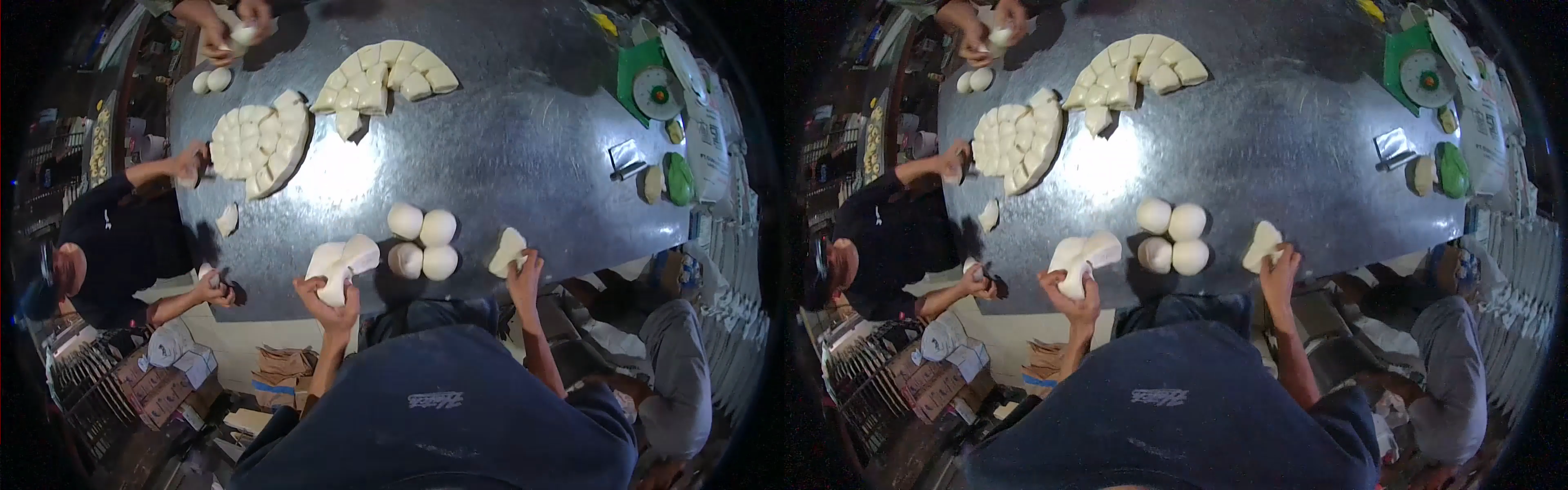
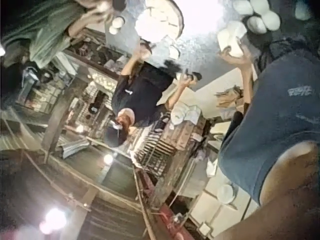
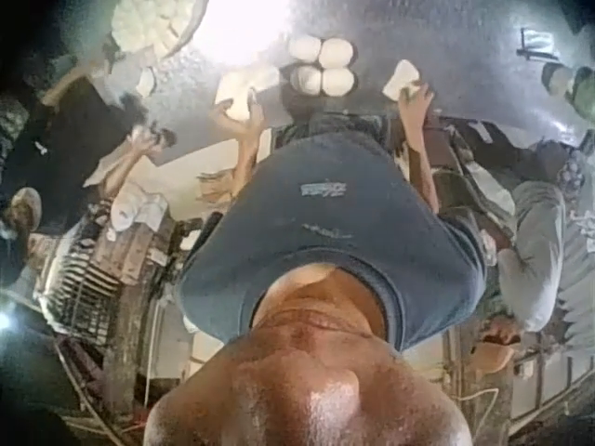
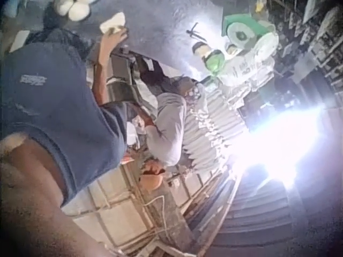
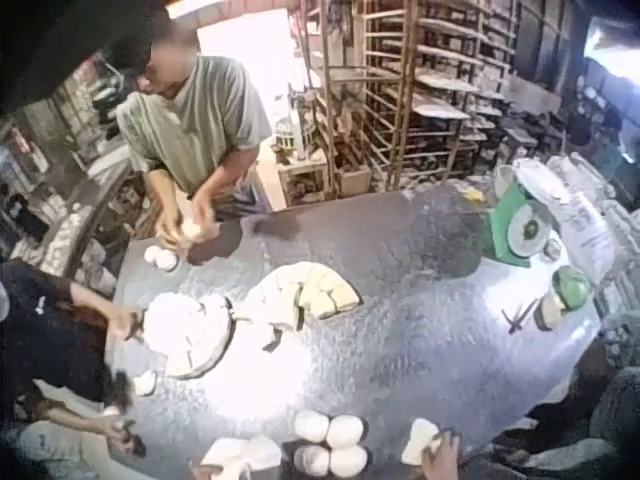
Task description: Shaping pieces of dough into rounds and weighing them on a scale at a bakery workbench.
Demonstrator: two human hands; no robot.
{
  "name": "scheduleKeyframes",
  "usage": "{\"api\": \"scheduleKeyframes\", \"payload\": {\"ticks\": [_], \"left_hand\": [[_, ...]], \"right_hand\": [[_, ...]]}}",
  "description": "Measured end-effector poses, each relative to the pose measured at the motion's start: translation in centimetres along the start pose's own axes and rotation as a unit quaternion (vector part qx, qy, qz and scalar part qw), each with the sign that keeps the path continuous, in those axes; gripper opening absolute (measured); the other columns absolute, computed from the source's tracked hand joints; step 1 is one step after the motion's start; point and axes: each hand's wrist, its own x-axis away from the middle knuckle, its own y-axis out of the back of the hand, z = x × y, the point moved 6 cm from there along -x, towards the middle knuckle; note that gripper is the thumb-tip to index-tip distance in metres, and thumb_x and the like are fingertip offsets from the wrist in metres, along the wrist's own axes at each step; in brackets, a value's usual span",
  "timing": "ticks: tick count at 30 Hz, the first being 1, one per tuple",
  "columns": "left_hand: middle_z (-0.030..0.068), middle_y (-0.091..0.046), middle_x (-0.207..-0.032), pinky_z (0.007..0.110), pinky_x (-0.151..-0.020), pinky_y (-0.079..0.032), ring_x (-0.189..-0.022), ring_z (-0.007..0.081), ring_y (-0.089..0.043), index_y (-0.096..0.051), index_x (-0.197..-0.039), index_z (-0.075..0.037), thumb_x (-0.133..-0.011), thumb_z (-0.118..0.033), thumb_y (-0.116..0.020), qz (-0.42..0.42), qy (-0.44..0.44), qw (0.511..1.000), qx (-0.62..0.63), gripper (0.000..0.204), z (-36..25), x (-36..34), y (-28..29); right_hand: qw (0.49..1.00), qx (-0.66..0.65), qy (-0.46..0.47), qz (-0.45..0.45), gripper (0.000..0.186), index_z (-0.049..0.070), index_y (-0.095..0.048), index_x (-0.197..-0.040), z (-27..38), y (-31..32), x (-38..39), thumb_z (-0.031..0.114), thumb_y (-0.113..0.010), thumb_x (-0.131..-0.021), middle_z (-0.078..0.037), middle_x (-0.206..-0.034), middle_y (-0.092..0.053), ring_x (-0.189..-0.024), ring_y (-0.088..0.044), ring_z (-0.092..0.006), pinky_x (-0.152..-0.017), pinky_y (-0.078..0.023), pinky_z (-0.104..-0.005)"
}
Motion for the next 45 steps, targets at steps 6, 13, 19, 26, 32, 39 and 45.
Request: {"api": "scheduleKeyframes", "payload": {"ticks": [6,13,19,26,32,39,45], "left_hand": [[0.02,-0.045,-0.115,0.045,-0.085,-0.043,-0.097,0.0379,-0.049,-0.041,-0.122,0.0,-0.078,-0.023,-0.076,0.202,-0.006,0.964,-0.174,0.061,10.0,6.8,1.2],[0.0211,-0.036,-0.126,0.053,-0.076,-0.05,-0.104,0.0469,-0.054,-0.036,-0.139,-0.029,-0.077,-0.017,-0.075,0.248,-0.001,0.959,-0.139,0.074,11.3,6.5,0.1],[0.0214,-0.034,-0.128,0.046,-0.091,-0.045,-0.117,0.0407,-0.042,-0.039,-0.14,-0.015,-0.078,-0.026,-0.075,0.233,0.058,0.971,0.011,0.072,11.8,6.5,0.4],[0.0315,-0.027,-0.14,0.054,-0.105,-0.029,-0.131,0.0478,-0.026,-0.026,-0.147,-0.008,-0.083,-0.032,-0.07,0.133,-0.069,0.964,-0.218,0.08,8.5,9.0,-0.6],[0.0245,-0.046,-0.128,0.053,-0.102,-0.036,-0.121,0.0455,-0.039,-0.056,-0.12,-0.003,-0.088,-0.026,-0.062,0.092,-0.208,0.928,-0.295,0.04,9.4,6.4,-4.4],[0.0165,-0.066,-0.078,0.042,-0.07,-0.051,-0.074,0.0352,-0.062,-0.072,-0.082,-0.004,-0.089,-0.046,-0.052,0.132,-0.082,0.937,-0.314,0.047,9.7,-4.7,-9.4],[0.0139,-0.055,-0.069,0.047,-0.07,-0.039,-0.07,0.0337,-0.053,-0.06,-0.07,-0.006,-0.082,-0.032,-0.066,-0.061,-0.3,0.936,-0.177,0.029,6.0,6.8,-2.3]], "right_hand": [[0.953,-0.056,0.298,-0.016,0.043,0.002,-0.05,-0.115,7.3,-4.6,5.7,0.009,-0.067,-0.076,-0.017,-0.113,-0.046,-0.099,-0.05,-0.0312,-0.08,-0.045,-0.0403],[0.831,0.227,0.445,0.245,0.049,0.009,-0.052,-0.121,19.8,-19.9,16.1,0.016,-0.067,-0.076,-0.017,-0.111,-0.056,-0.104,-0.057,-0.0342,-0.085,-0.046,-0.0466],[0.704,-0.14,0.356,0.598,0.033,0.006,-0.054,-0.111,25.6,-12.9,20.3,0.013,-0.066,-0.081,-0.012,-0.097,-0.063,-0.083,-0.063,-0.0233,-0.071,-0.052,-0.0365],[0.963,0.071,0.177,-0.192,0.056,-0.001,-0.05,-0.124,14.7,-3.9,5.5,0.032,-0.068,-0.083,-0.025,-0.128,-0.049,-0.12,-0.044,-0.0408,-0.099,-0.037,-0.0469],[0.848,0.221,0.363,-0.316,0.046,0.005,-0.056,-0.125,-0.4,-3.7,3.3,0.035,-0.055,-0.09,-0.019,-0.133,-0.045,-0.121,-0.043,-0.0365,-0.096,-0.04,-0.0415],[0.904,0.13,0.235,-0.332,0.033,0.007,-0.066,-0.078,2.9,-0.8,-9.5,0.035,-0.053,-0.092,-0.013,-0.083,-0.06,-0.08,-0.054,-0.0351,-0.075,-0.042,-0.0452],[0.891,0.093,0.277,-0.349,0.041,0.004,-0.062,-0.063,2.0,-2.7,2.3,0.033,-0.056,-0.091,-0.014,-0.072,-0.06,-0.075,-0.055,-0.0331,-0.067,-0.042,-0.0466]]}}
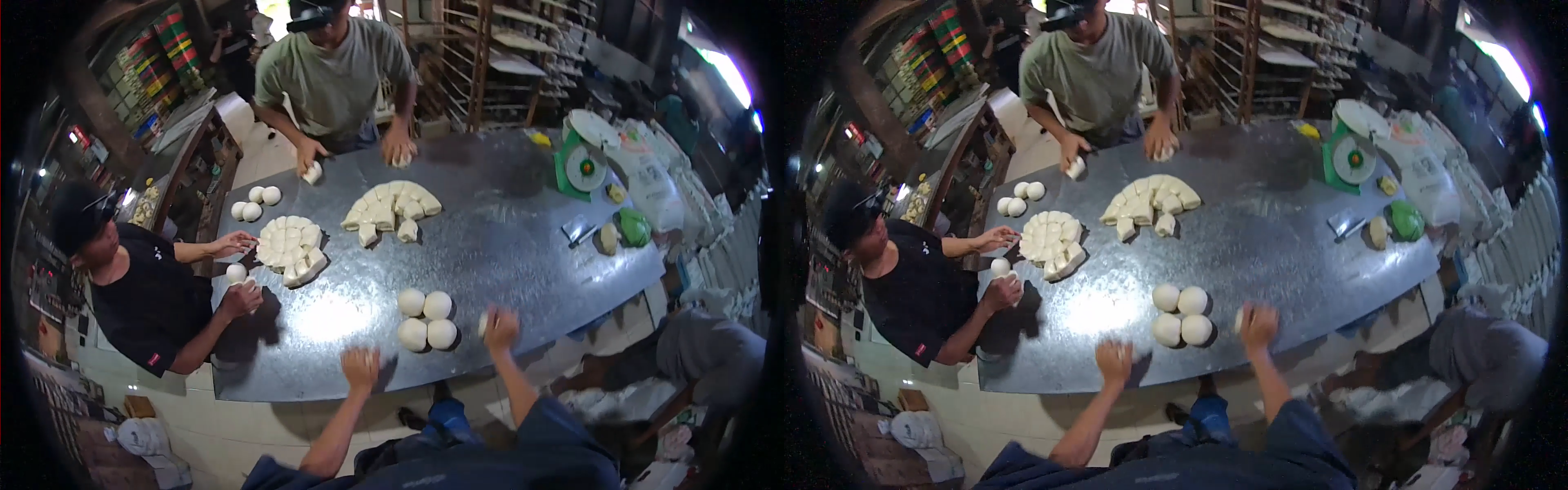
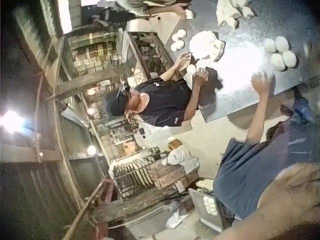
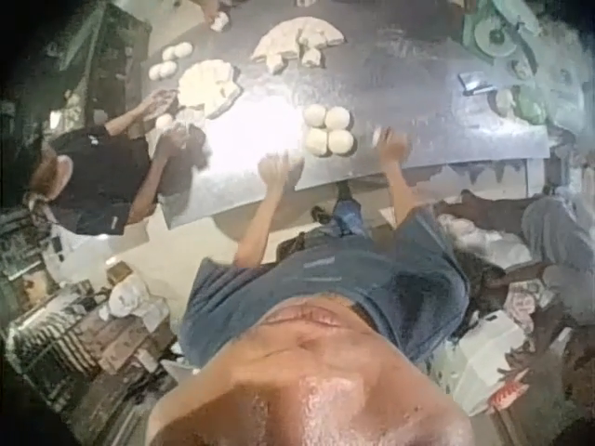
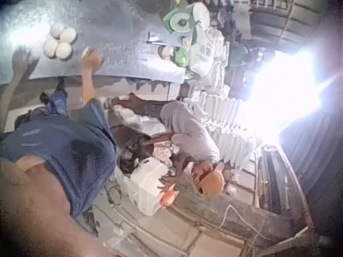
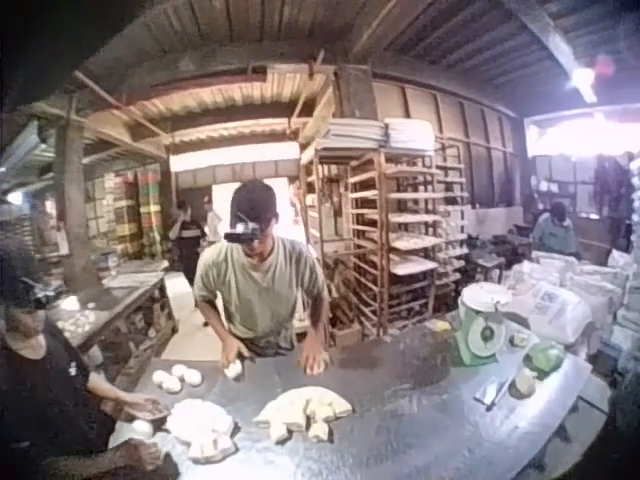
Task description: Shaping pieces of dough into rounds and weighing them on a scale at a bakery workbench.
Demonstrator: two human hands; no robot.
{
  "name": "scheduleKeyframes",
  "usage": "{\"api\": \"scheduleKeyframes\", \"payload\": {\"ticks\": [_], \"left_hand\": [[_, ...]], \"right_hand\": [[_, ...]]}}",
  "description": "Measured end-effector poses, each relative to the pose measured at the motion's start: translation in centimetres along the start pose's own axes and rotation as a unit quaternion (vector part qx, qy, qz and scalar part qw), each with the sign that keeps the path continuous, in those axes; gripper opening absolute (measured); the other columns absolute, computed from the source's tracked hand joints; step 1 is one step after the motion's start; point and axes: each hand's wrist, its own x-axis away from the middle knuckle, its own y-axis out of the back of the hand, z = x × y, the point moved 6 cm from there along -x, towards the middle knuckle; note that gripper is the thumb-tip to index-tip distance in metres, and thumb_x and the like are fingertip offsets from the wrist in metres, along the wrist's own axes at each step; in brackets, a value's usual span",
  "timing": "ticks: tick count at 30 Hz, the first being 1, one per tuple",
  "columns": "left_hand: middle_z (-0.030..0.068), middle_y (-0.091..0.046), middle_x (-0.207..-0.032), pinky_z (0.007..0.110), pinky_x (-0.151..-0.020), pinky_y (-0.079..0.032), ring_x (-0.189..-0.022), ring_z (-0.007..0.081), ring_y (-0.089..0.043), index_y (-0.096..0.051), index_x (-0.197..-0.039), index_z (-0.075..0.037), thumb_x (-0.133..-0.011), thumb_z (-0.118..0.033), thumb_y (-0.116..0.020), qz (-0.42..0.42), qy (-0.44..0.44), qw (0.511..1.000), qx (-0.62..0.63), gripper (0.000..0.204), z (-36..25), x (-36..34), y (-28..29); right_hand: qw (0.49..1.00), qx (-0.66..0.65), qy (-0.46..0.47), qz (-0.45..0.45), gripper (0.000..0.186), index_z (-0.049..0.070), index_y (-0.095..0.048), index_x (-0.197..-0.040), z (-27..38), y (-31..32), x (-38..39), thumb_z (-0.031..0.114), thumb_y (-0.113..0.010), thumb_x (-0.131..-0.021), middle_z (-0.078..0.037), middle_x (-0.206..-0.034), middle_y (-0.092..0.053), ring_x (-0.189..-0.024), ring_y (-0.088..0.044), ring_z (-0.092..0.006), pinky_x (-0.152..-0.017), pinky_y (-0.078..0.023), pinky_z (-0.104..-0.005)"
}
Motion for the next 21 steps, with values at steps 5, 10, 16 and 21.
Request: {"api": "scheduleKeyframes", "payload": {"ticks": [5,10,16,21], "left_hand": [[0.0285,-0.065,-0.084,0.05,-0.078,-0.045,-0.087,0.0457,-0.062,-0.067,-0.086,0.007,-0.091,-0.067,-0.028,0.286,0.404,0.868,0.038,0.084,4.4,5.4,1.3],[0.0272,-0.063,-0.098,0.049,-0.083,-0.045,-0.093,0.0444,-0.06,-0.052,-0.116,0.005,-0.093,-0.052,-0.046,0.16,0.309,0.933,0.087,0.061,8.1,1.0,2.0],[0.0271,-0.044,-0.122,0.051,-0.085,-0.044,-0.111,0.0482,-0.046,-0.051,-0.126,-0.014,-0.091,-0.043,-0.056,0.114,0.312,0.94,-0.073,0.045,8.8,1.8,3.5],[0.0233,-0.05,-0.107,0.05,-0.079,-0.048,-0.102,0.0419,-0.051,-0.061,-0.107,-0.01,-0.089,-0.043,-0.054,0.21,0.118,0.943,-0.229,0.038,8.9,-3.0,-1.8]], "right_hand": [[0.92,-0.043,-0.275,0.277,0.033,0.003,-0.063,-0.079,-2.3,0.8,6.0,0.033,-0.06,-0.089,-0.018,-0.078,-0.059,-0.076,-0.057,-0.0379,-0.067,-0.043,-0.0475],[0.969,-0.019,0.247,0.016,0.039,0.001,-0.057,-0.1,-1.6,4.3,1.3,0.038,-0.058,-0.09,-0.019,-0.096,-0.057,-0.092,-0.054,-0.0378,-0.074,-0.043,-0.0485],[0.987,0.062,0.12,0.089,0.042,0.0,-0.058,-0.1,-5.3,3.0,0.7,0.04,-0.059,-0.087,-0.021,-0.098,-0.057,-0.092,-0.053,-0.0405,-0.08,-0.044,-0.0489],[0.937,0.114,0.322,0.077,0.039,0.0,-0.06,-0.098,-3.8,-2.5,-1.9,0.038,-0.057,-0.088,-0.021,-0.097,-0.057,-0.088,-0.054,-0.0401,-0.081,-0.045,-0.0484]]}}
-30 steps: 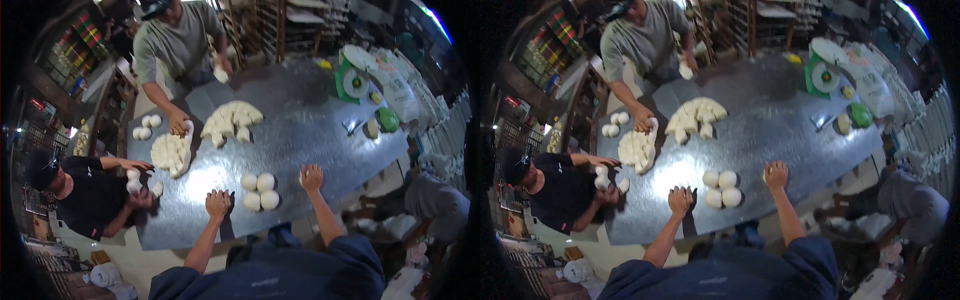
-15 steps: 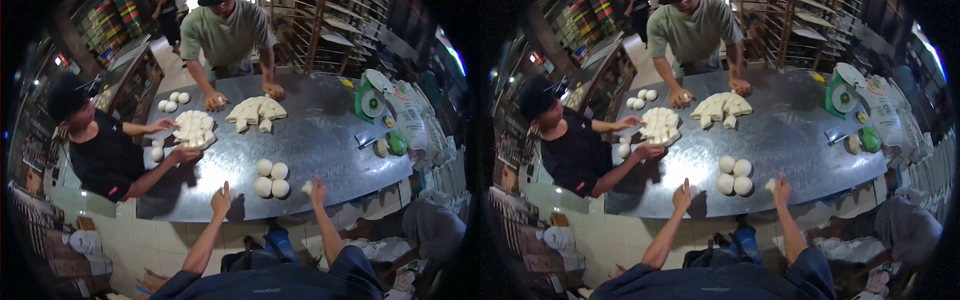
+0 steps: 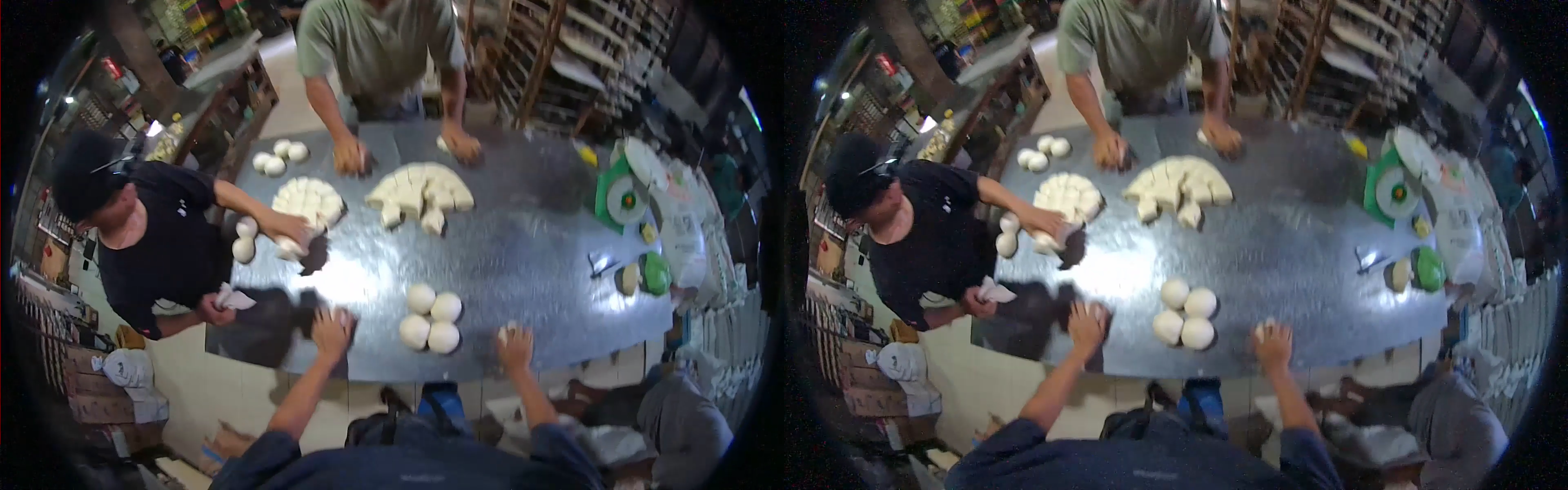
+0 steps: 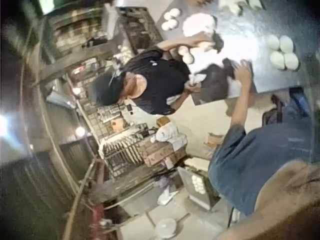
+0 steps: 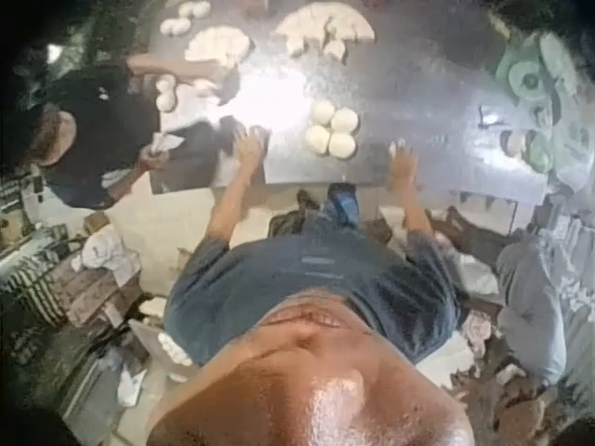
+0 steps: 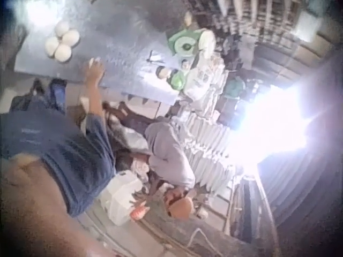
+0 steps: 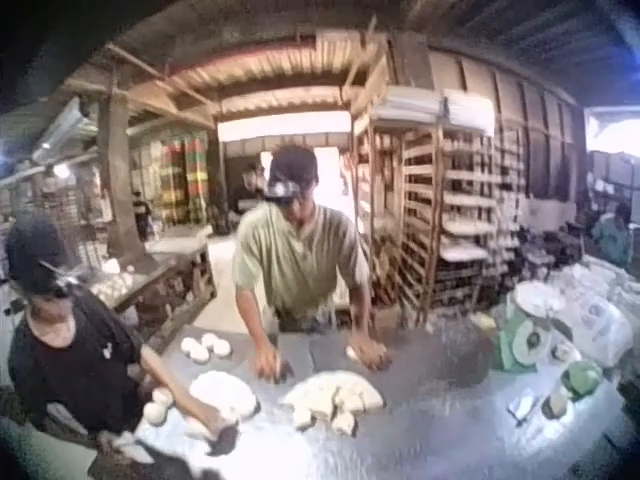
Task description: Shaping pieces of dough into rounds and weighing them on a scale at a bakery workbench.
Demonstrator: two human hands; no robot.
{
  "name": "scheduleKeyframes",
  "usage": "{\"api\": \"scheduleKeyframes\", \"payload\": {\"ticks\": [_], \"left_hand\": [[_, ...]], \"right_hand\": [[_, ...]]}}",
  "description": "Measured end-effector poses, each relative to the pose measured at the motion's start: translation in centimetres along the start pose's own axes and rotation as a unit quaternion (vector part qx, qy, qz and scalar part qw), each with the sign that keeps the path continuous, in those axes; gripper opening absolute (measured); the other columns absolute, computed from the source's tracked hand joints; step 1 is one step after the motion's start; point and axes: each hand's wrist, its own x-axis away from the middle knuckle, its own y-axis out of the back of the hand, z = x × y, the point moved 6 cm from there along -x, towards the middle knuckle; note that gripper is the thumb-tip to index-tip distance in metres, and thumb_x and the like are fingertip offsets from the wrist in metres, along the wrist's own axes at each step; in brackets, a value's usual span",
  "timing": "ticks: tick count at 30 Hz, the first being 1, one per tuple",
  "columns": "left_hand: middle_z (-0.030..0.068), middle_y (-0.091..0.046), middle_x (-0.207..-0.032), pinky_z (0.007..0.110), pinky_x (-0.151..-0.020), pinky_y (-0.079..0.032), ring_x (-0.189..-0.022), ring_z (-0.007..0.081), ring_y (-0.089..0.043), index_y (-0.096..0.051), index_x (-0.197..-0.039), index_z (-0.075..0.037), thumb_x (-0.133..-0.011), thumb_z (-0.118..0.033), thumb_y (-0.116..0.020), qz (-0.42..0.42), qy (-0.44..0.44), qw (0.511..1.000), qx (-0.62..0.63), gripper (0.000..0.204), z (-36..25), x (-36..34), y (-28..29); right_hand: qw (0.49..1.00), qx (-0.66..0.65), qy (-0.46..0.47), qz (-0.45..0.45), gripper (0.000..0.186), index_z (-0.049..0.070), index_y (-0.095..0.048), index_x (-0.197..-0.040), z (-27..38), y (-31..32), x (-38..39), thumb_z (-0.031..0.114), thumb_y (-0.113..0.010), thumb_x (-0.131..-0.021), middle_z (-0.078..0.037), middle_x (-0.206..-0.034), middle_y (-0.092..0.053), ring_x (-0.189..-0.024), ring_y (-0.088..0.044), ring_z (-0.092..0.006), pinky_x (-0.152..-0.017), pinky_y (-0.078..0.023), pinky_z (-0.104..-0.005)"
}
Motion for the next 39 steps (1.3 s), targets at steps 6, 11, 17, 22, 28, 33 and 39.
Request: {"api": "scheduleKeyframes", "payload": {"ticks": [6,11,17,22,28,33,39], "left_hand": [[0.0205,-0.062,-0.077,0.047,-0.066,-0.046,-0.074,0.039,-0.06,-0.065,-0.076,-0.002,-0.09,-0.038,-0.056,-0.071,0.1,0.977,0.172,0.04,0.9,-0.5,-0.2],[0.0207,-0.057,-0.076,0.043,-0.067,-0.043,-0.074,0.04,-0.056,-0.061,-0.08,-0.002,-0.088,-0.031,-0.061,0.063,0.088,0.979,0.173,0.03,-1.2,8.6,0.9],[0.0203,-0.055,-0.096,0.044,-0.081,-0.042,-0.088,0.0342,-0.054,-0.056,-0.1,0.001,-0.094,-0.042,-0.052,-0.055,0.139,0.931,0.334,0.043,2.5,6.1,1.8],[0.0199,-0.052,-0.098,0.044,-0.083,-0.043,-0.093,0.0332,-0.051,-0.058,-0.106,0.0,-0.094,-0.036,-0.055,-0.016,0.204,0.951,0.231,0.039,7.7,5.6,0.2],[0.0143,-0.056,-0.09,0.04,-0.081,-0.045,-0.086,0.0291,-0.055,-0.063,-0.101,-0.001,-0.094,-0.035,-0.056,-0.088,0.156,0.954,0.24,0.035,8.7,2.3,-4.1],[0.0167,-0.066,-0.093,0.04,-0.072,-0.048,-0.081,0.0322,-0.063,-0.062,-0.096,-0.001,-0.09,-0.029,-0.062,-0.102,0.181,0.953,0.219,0.029,3.5,3.9,-2.5],[0.0159,-0.061,-0.088,0.045,-0.078,-0.046,-0.086,0.0369,-0.056,-0.063,-0.094,-0.006,-0.077,-0.032,-0.071,-0.086,0.007,0.965,0.248,0.033,0.4,5.0,-0.1]], "right_hand": [[0.945,-0.1,-0.311,-0.024,0.044,0.002,-0.065,-0.089,-3.4,-0.9,-0.6,0.045,-0.054,-0.092,-0.017,-0.09,-0.063,-0.083,-0.061,-0.034,-0.071,-0.047,-0.0413],[0.92,-0.224,-0.307,0.094,0.035,0.003,-0.065,-0.094,2.1,2.1,5.8,0.037,-0.056,-0.092,-0.018,-0.09,-0.062,-0.086,-0.059,-0.0386,-0.074,-0.046,-0.0429],[0.976,-0.176,-0.12,-0.049,0.039,0.001,-0.056,-0.117,-0.5,5.1,6.0,0.031,-0.058,-0.092,-0.024,-0.104,-0.06,-0.095,-0.057,-0.0418,-0.079,-0.046,-0.0455],[0.925,-0.186,-0.302,0.135,0.038,0.002,-0.057,-0.111,-9.5,2.2,4.9,0.033,-0.063,-0.089,-0.02,-0.094,-0.061,-0.089,-0.059,-0.0375,-0.075,-0.047,-0.0445],[0.877,-0.241,-0.415,0.007,0.027,0.003,-0.063,-0.086,-11.6,-4.1,3.6,0.029,-0.071,-0.084,-0.014,-0.083,-0.064,-0.077,-0.063,-0.0276,-0.069,-0.048,-0.0369],[0.892,-0.219,-0.395,0.015,0.029,0.006,-0.064,-0.082,-4.3,-1.6,5.8,0.03,-0.079,-0.075,-0.011,-0.079,-0.064,-0.069,-0.063,-0.0237,-0.064,-0.049,-0.0351],[0.825,-0.285,-0.479,-0.098,0.029,0.003,-0.06,-0.092,-5.7,1.2,6.8,0.024,-0.075,-0.078,-0.012,-0.082,-0.061,-0.077,-0.06,-0.0227,-0.068,-0.047,-0.0354]]}}
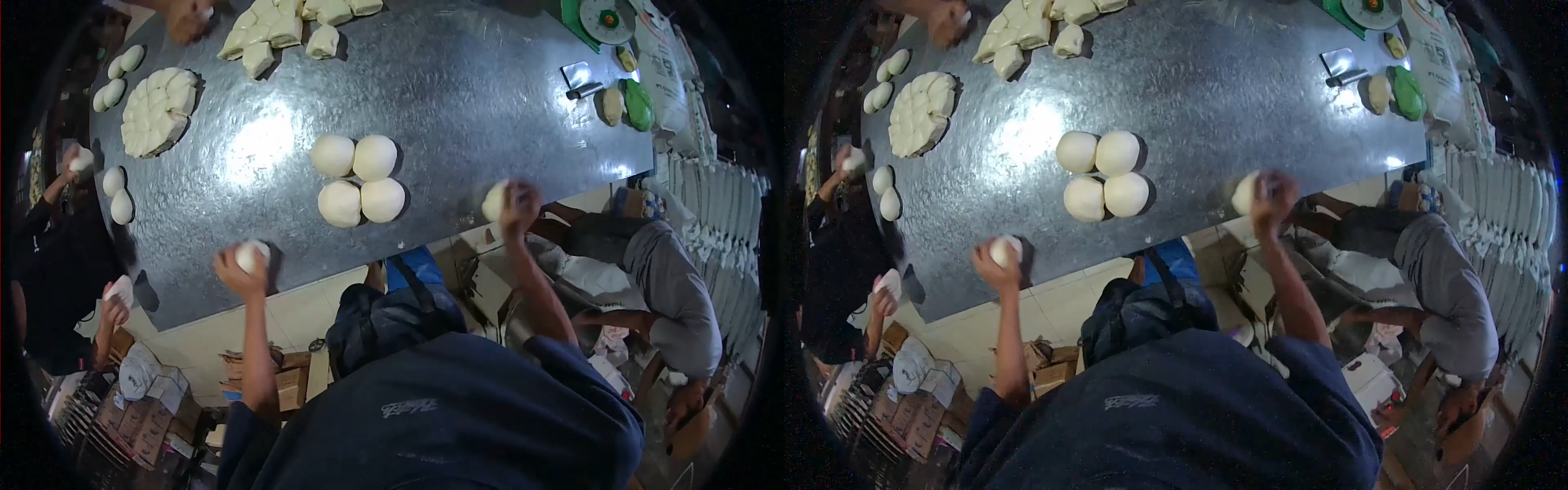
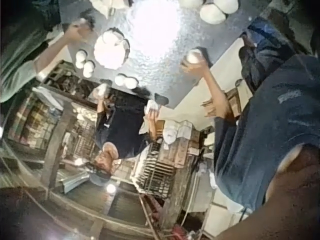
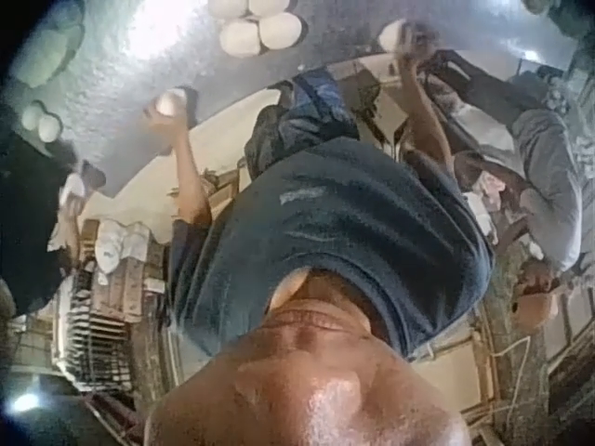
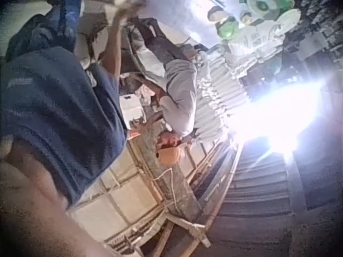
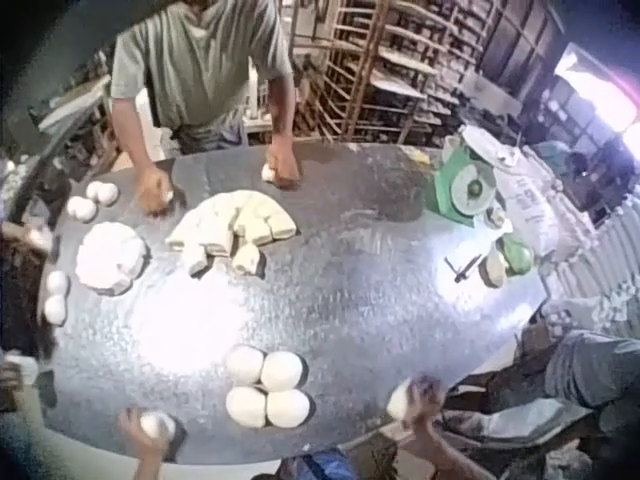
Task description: Shaping pieces of dough into rounds and weighing them on a scale at a bakery workbench.
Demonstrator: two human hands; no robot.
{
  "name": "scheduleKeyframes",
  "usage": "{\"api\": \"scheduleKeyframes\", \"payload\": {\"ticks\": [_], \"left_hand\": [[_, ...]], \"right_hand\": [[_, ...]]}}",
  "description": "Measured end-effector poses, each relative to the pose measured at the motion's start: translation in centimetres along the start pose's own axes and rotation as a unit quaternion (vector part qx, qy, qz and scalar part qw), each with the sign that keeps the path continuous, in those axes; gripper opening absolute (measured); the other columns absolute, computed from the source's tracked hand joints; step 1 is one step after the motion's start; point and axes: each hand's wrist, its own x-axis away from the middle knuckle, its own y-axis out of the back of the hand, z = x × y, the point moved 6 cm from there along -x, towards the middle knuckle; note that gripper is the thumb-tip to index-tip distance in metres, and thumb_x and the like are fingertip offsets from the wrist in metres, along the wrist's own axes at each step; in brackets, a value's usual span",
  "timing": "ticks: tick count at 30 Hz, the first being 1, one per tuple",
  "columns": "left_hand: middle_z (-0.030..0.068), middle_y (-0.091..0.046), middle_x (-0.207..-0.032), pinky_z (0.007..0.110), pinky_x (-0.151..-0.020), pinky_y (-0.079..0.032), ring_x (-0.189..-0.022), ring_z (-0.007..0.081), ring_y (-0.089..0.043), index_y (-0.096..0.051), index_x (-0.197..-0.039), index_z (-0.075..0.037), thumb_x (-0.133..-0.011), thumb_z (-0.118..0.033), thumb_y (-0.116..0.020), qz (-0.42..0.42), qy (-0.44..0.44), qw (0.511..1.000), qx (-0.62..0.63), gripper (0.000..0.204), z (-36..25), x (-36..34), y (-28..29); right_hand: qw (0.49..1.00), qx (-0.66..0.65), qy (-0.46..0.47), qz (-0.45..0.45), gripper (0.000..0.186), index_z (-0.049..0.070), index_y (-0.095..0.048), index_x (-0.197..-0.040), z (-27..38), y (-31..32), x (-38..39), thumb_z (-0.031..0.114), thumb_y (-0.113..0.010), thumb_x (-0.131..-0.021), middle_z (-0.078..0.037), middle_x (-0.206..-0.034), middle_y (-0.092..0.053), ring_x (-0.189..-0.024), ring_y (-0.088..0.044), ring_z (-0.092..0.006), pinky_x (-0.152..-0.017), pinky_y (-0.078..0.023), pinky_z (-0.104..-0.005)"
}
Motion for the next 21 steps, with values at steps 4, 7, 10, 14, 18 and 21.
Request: {"api": "scheduleKeyframes", "payload": {"ticks": [4,7,10,14,18,21], "left_hand": [[0.017,-0.057,-0.097,0.044,-0.083,-0.042,-0.095,0.035,-0.053,-0.065,-0.096,-0.007,-0.075,-0.031,-0.073,-0.069,0.159,0.982,-0.076,0.033,3.6,0.0,-0.6],[0.0156,-0.057,-0.097,0.045,-0.079,-0.044,-0.095,0.0337,-0.053,-0.066,-0.1,-0.007,-0.075,-0.03,-0.076,-0.063,0.049,0.995,-0.057,0.036,2.6,-0.5,-1.6],[0.0141,-0.06,-0.094,0.044,-0.077,-0.047,-0.091,0.0321,-0.056,-0.067,-0.098,-0.008,-0.072,-0.032,-0.078,-0.081,0.107,0.985,-0.105,0.037,3.2,-1.6,-1.9],[0.0122,-0.062,-0.089,0.043,-0.069,-0.049,-0.08,0.03,-0.061,-0.068,-0.092,-0.009,-0.069,-0.034,-0.081,-0.147,0.186,0.967,-0.091,0.036,5.2,-5.5,-3.9],[0.0131,-0.061,-0.086,0.042,-0.063,-0.049,-0.076,0.031,-0.062,-0.069,-0.088,-0.011,-0.069,-0.033,-0.08,-0.1,0.127,0.98,-0.116,0.031,3.5,-6.7,-7.2],[0.0146,-0.061,-0.085,0.043,-0.062,-0.049,-0.075,0.0329,-0.061,-0.069,-0.095,-0.012,-0.07,-0.031,-0.079,-0.053,0.038,0.995,-0.078,0.034,-1.2,-3.7,-7.1]], "right_hand": [[0.999,-0.016,-0.026,0.041,0.031,0.003,-0.057,-0.097,-1.0,-2.8,-0.6,0.021,-0.073,-0.078,-0.011,-0.091,-0.059,-0.085,-0.057,-0.0246,-0.076,-0.045,-0.0374],[0.97,0.104,0.211,-0.068,0.024,0.003,-0.056,-0.098,0.9,-2.7,1.2,0.018,-0.067,-0.082,-0.01,-0.089,-0.055,-0.088,-0.054,-0.0259,-0.08,-0.042,-0.0421],[0.982,0.132,0.058,-0.122,0.025,0.002,-0.055,-0.096,-1.5,-2.4,-0.3,0.019,-0.067,-0.084,-0.009,-0.089,-0.052,-0.093,-0.05,-0.0257,-0.085,-0.039,-0.0434],[0.988,-0.066,-0.131,-0.055,0.027,0.007,-0.063,-0.083,-4.0,-8.0,-5.8,0.029,-0.075,-0.075,-0.008,-0.074,-0.059,-0.068,-0.058,-0.0207,-0.065,-0.048,-0.0391],[0.99,0.12,-0.08,-0.001,0.021,0.012,-0.067,-0.078,-0.4,-13.8,-5.6,0.03,-0.076,-0.07,-0.007,-0.075,-0.068,-0.069,-0.064,-0.0218,-0.067,-0.05,-0.0365],[0.993,0.097,0.029,0.063,0.02,0.012,-0.067,-0.077,4.0,-13.6,0.5,0.028,-0.076,-0.068,-0.009,-0.076,-0.066,-0.07,-0.064,-0.0279,-0.066,-0.05,-0.0396]]}}
